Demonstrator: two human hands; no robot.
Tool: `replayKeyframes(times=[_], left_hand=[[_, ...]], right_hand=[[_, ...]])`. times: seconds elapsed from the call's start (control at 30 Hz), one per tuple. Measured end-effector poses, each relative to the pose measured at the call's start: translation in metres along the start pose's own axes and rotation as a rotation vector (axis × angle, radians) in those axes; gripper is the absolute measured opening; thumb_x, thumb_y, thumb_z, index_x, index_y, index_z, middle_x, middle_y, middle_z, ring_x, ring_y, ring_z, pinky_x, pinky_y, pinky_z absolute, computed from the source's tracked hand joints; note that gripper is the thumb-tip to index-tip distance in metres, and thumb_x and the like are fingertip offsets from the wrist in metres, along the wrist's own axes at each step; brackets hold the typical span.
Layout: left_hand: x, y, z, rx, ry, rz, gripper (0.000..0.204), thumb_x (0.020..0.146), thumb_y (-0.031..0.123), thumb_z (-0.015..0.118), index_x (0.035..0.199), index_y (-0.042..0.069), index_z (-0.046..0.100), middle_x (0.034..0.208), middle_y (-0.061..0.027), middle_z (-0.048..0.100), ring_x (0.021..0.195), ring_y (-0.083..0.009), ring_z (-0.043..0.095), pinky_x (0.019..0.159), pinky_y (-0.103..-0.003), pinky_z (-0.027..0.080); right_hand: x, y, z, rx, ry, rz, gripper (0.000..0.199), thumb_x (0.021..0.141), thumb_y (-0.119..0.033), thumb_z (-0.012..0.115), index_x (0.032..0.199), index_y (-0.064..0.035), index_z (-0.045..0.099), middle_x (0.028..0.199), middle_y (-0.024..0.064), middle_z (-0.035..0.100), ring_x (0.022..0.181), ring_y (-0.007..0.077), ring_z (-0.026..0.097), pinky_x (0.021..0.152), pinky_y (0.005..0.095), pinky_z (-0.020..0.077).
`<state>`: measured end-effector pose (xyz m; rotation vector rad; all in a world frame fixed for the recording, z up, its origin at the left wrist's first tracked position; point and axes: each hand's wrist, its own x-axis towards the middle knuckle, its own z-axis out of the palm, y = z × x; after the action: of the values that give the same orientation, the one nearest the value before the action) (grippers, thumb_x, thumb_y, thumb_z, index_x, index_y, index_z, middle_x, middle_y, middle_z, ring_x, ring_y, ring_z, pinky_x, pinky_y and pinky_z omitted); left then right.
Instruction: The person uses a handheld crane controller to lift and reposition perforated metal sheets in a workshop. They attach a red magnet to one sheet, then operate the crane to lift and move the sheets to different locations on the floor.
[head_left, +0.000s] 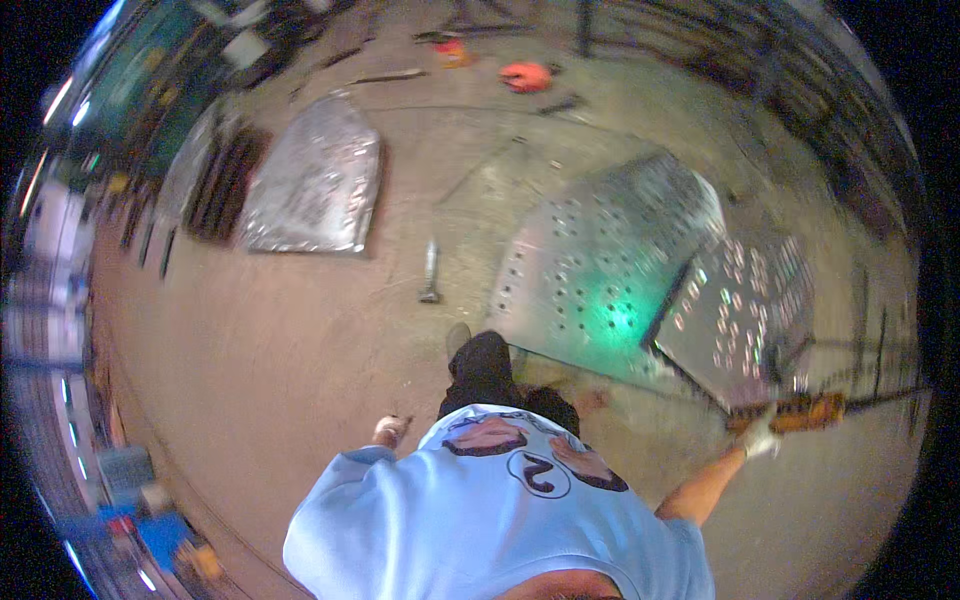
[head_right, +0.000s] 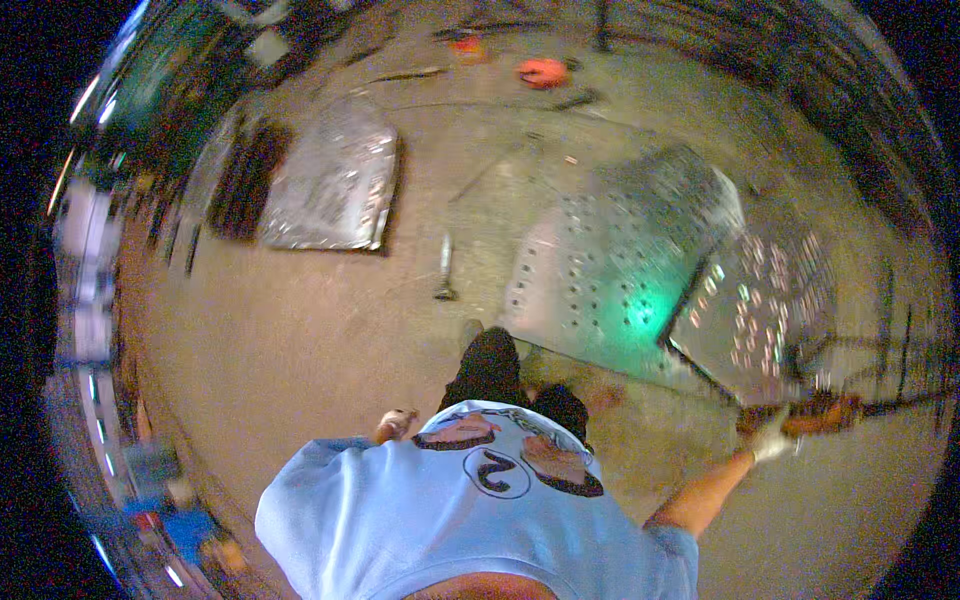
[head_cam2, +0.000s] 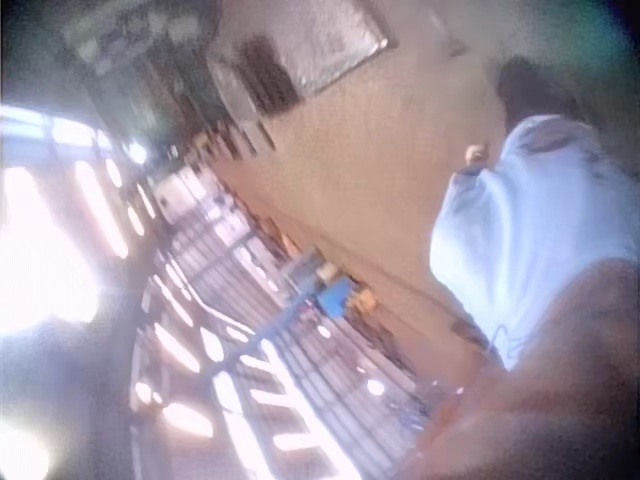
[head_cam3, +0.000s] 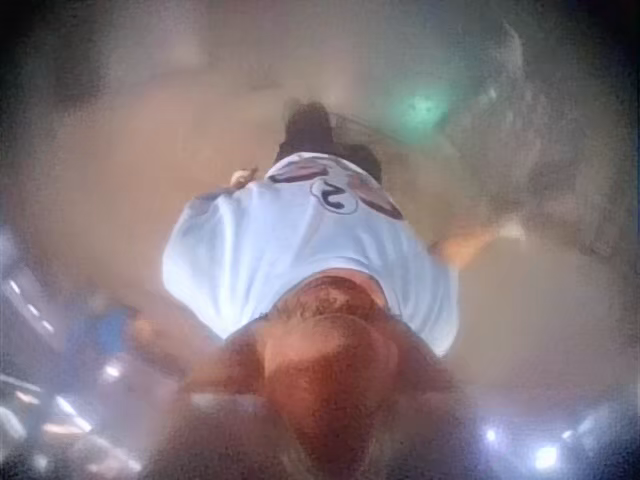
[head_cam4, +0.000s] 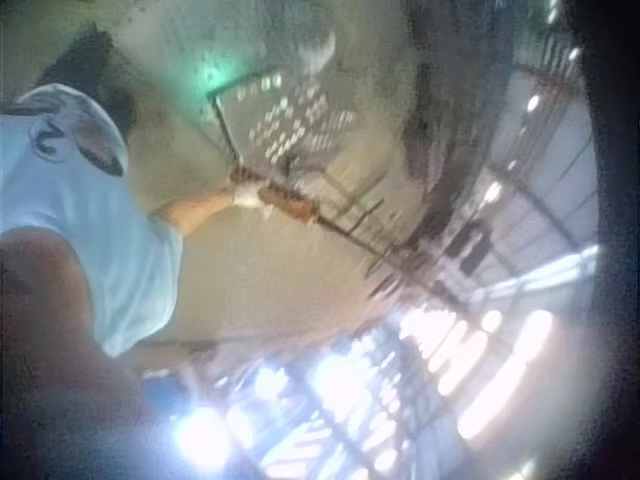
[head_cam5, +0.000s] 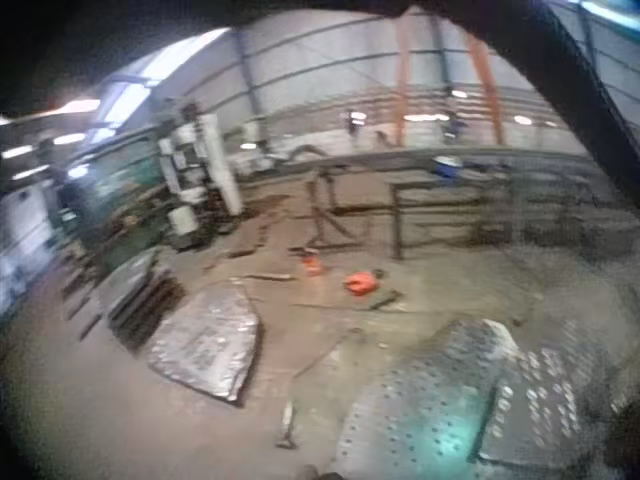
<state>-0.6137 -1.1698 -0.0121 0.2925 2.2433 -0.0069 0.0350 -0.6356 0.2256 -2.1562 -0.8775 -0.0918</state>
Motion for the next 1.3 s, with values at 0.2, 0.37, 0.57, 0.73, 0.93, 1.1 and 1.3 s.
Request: replayKeyframes(times=[0.2,0.37,0.57,0.73,0.93,1.1,1.3], left_hand=[[-0.046,0.011,-0.079,-0.341,-0.042,-0.143,0.063,0.086,0.059,0.053,0.115,0.005,0.067,0.120,-0.0212,0.064,0.113,-0.0360,0.060,0.095,-0.043,0.046],[-0.052,-0.091,-0.220,-0.629,0.156,-0.209,0.067,0.083,0.057,0.057,0.115,-0.002,0.066,0.121,-0.0227,0.063,0.115,-0.0357,0.060,0.096,-0.041,0.047],[-0.020,-0.116,-0.275,-0.564,0.165,-0.428,0.063,0.082,0.055,0.057,0.112,0.000,0.068,0.122,-0.0232,0.062,0.120,-0.0358,0.057,0.100,-0.040,0.045],[0.027,-0.085,-0.338,-0.640,0.232,-0.145,0.064,0.083,0.051,0.060,0.125,0.001,0.061,0.126,-0.0215,0.061,0.120,-0.0336,0.057,0.100,-0.039,0.044],[0.055,-0.054,-0.336,-0.706,0.044,0.108,0.061,0.083,0.048,0.063,0.118,-0.002,0.063,0.092,-0.0148,0.069,0.081,-0.0229,0.064,0.074,-0.035,0.051],[0.135,-0.042,-0.318,-0.309,-0.054,0.246,0.057,0.082,0.050,0.063,0.106,-0.002,0.066,0.078,-0.0147,0.066,0.071,-0.0241,0.063,0.061,-0.036,0.050],[0.201,0.063,-0.362,-0.248,-0.196,0.158,0.053,0.084,0.049,0.063,0.105,0.001,0.065,0.081,-0.0122,0.066,0.075,-0.0226,0.063,0.062,-0.034,0.048]], right_hand=[[-0.181,-0.120,0.059,0.198,-0.215,-0.482,0.059,0.088,-0.045,0.066,0.119,0.0045,0.054,0.101,0.0197,0.067,0.074,0.0287,0.065,0.070,0.0446,0.0529],[-0.459,-0.221,0.072,0.122,-1.229,-0.406,0.054,0.089,-0.044,0.064,0.115,0.0024,0.057,0.093,0.0173,0.067,0.068,0.0265,0.063,0.064,0.0440,0.0514],[-0.509,-0.210,0.097,-0.089,-1.612,-0.043,0.047,0.090,-0.043,0.062,0.110,0.0000,0.061,0.084,0.0145,0.068,0.061,0.0239,0.061,0.057,0.0433,0.0497],[-0.465,-0.194,0.113,0.028,-1.523,-0.066,0.043,0.091,-0.043,0.060,0.106,-0.0020,0.064,0.077,0.0122,0.069,0.056,0.0217,0.059,0.051,0.0427,0.0482],[-0.451,-0.254,0.059,-0.508,-1.354,-0.808,0.035,0.088,-0.030,0.062,0.109,-0.0033,0.066,0.082,0.0131,0.068,0.075,0.0225,0.067,0.063,0.0375,0.0542],[-0.483,-0.252,0.074,-0.455,-1.345,0.026,0.048,0.083,-0.037,0.071,0.110,0.0024,0.067,0.108,0.0195,0.068,0.087,0.0240,0.069,0.078,0.0383,0.0554],[-0.503,-0.235,0.143,-0.861,-1.522,-1.075,0.031,0.094,-0.024,0.050,0.116,-0.0123,0.068,0.118,0.0105,0.067,0.106,0.0255,0.066,0.087,0.0374,0.0537]])
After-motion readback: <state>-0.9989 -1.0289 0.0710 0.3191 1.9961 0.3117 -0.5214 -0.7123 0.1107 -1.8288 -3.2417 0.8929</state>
